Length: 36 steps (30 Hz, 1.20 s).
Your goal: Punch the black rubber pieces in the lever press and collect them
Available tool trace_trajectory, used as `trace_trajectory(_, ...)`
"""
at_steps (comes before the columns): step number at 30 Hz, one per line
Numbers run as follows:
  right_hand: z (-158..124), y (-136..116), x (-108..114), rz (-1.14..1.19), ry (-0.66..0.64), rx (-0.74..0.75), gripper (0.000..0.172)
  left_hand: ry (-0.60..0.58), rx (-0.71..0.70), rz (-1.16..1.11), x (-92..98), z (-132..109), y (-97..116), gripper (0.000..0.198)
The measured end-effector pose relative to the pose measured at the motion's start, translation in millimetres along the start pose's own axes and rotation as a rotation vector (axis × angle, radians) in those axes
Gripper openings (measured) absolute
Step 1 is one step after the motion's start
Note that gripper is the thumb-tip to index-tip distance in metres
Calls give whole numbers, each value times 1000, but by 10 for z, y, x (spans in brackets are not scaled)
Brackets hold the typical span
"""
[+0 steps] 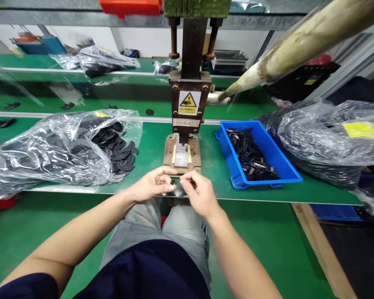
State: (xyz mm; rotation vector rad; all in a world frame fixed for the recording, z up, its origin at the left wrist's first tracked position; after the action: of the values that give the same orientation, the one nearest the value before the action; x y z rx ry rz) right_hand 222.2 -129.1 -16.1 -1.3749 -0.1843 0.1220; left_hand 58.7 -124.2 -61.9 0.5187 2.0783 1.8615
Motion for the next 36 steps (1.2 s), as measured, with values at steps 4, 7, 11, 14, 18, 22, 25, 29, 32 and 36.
trace_trajectory(4,274,-551,717,-42,251,193,26,281,-154,125,521,402,207,44)
trace_trajectory(7,416,-1342,1105,71,437,564,29,402,-225,211,773,723,276,38)
trace_trajectory(11,589,-2271,972,192,277,880,42,416,-325,670,766,949,397,19)
trace_trajectory(14,722,-2574,739,134,140,892,56,339,-421,1021,611,963,479,17)
trace_trajectory(18,755,-2577,637,78,116,915,32,319,-484,1237,544,923,541,23)
trace_trajectory(22,612,-2396,635,74,179,939,17,279,-542,1309,507,914,560,27)
trace_trajectory(25,416,-2184,597,64,203,970,24,248,-578,1311,490,927,555,28)
trace_trajectory(29,158,-1774,538,-8,224,1003,25,266,-565,1279,486,938,537,26)
trace_trajectory(32,58,-1495,530,-61,259,1030,18,265,-561,1253,444,896,547,28)
trace_trajectory(36,71,-1326,605,-10,392,1112,23,239,-456,1350,657,784,551,31)
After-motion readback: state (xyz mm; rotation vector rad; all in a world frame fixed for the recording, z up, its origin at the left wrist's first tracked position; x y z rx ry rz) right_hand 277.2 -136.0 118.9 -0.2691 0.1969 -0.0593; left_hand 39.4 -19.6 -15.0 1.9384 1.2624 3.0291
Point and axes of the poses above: each hand's wrist, its own z-axis towards the middle knuckle, its own x-axis out of the back of the hand, y = z × x, the point moved 9 cm from there along z, towards the middle knuckle, and after that the axes turned 15 degrees about z, right-handed, at the moved point
